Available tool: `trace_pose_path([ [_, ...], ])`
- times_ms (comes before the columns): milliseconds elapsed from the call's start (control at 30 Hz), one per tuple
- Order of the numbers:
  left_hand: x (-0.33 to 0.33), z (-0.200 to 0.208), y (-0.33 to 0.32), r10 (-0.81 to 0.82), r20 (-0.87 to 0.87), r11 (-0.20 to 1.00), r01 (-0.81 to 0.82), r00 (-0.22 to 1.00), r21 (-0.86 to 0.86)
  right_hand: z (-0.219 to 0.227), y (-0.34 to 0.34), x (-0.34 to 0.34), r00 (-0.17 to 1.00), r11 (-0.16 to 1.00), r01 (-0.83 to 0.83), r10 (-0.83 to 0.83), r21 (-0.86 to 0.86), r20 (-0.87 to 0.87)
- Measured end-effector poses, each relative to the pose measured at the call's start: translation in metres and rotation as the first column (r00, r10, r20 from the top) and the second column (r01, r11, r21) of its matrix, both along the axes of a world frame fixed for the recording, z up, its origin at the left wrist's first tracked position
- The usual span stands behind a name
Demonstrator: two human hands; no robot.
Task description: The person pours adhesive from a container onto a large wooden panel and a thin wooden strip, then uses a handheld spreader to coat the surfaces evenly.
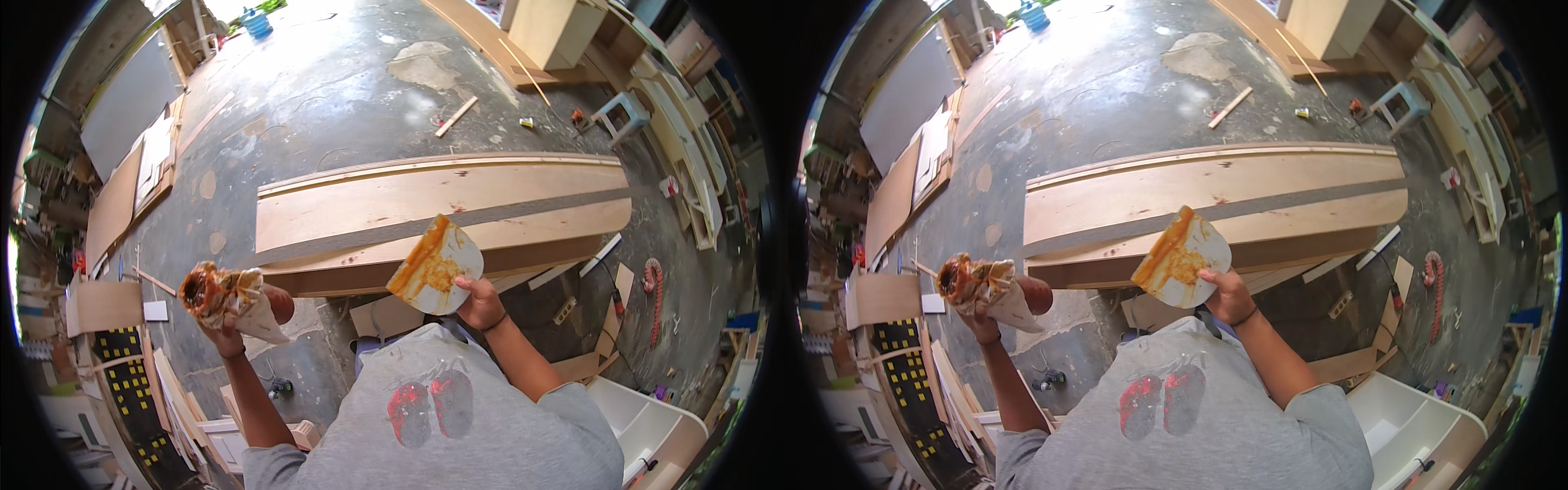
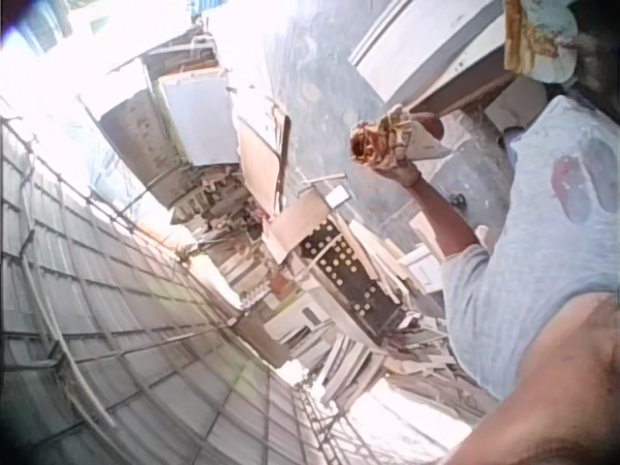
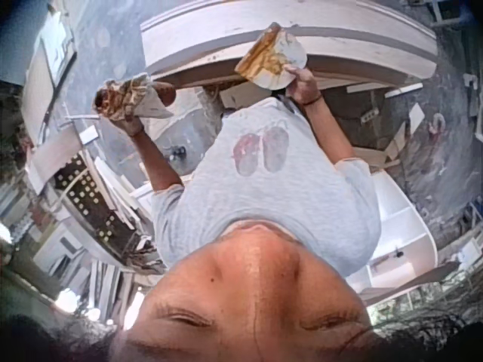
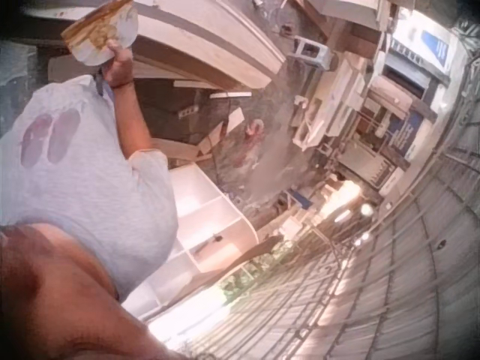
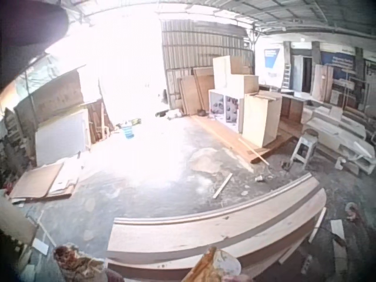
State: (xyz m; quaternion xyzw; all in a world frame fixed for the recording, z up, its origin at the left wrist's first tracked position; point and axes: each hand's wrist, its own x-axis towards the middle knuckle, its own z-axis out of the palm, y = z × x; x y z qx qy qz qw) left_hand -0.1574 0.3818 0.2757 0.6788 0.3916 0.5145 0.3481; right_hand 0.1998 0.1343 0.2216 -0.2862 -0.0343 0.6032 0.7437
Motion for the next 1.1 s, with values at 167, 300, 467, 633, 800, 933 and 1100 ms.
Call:
trace_pose_path([
  [167, 0.074, -0.023, 0.02, -0.266, 0.245, 0.939, 0.308, 0.932, -0.155, 0.016, -0.021, 0.038, 0.998, 0.998, 0.067, -0.066, 0.017, -0.017],
  [300, 0.138, -0.001, 0.015, -0.561, 0.382, 0.684, 0.671, 0.734, -0.286, 0.035, -0.034, 0.064, 0.99, 0.992, 0.129, -0.13, 0.016, 0.049],
  [467, 0.236, 0.066, 0.006, -0.895, 0.044, 0.366, 0.785, 0.445, -0.5, 0.044, -0.047, 0.068, 0.973, 0.976, 0.214, -0.21, -0.03, 0.1],
  [633, 0.282, 0.095, 0.021, -0.853, -0.519, 0.311, 0.749, -0.051, -0.585, 0.053, -0.046, 0.059, 0.971, 0.974, 0.217, -0.21, -0.06, 0.115],
  [800, 0.299, 0.103, 0.028, -0.71, -0.674, 0.284, 0.794, -0.202, -0.537, 0.056, -0.037, 0.046, 0.983, 0.991, 0.129, -0.125, -0.021, 0.137],
  [933, 0.307, 0.108, 0.03, -0.634, -0.708, 0.251, 0.784, -0.311, -0.568, 0.057, -0.026, 0.032, 0.98, 0.997, 0.07, -0.063, -0.033, 0.187],
  [1100, 0.321, 0.114, 0.025, -0.546, -0.726, 0.257, 0.74, -0.419, -0.621, 0.056, -0.017, 0.025, 0.968, 0.999, 0.036, -0.028, -0.029, 0.248],
])
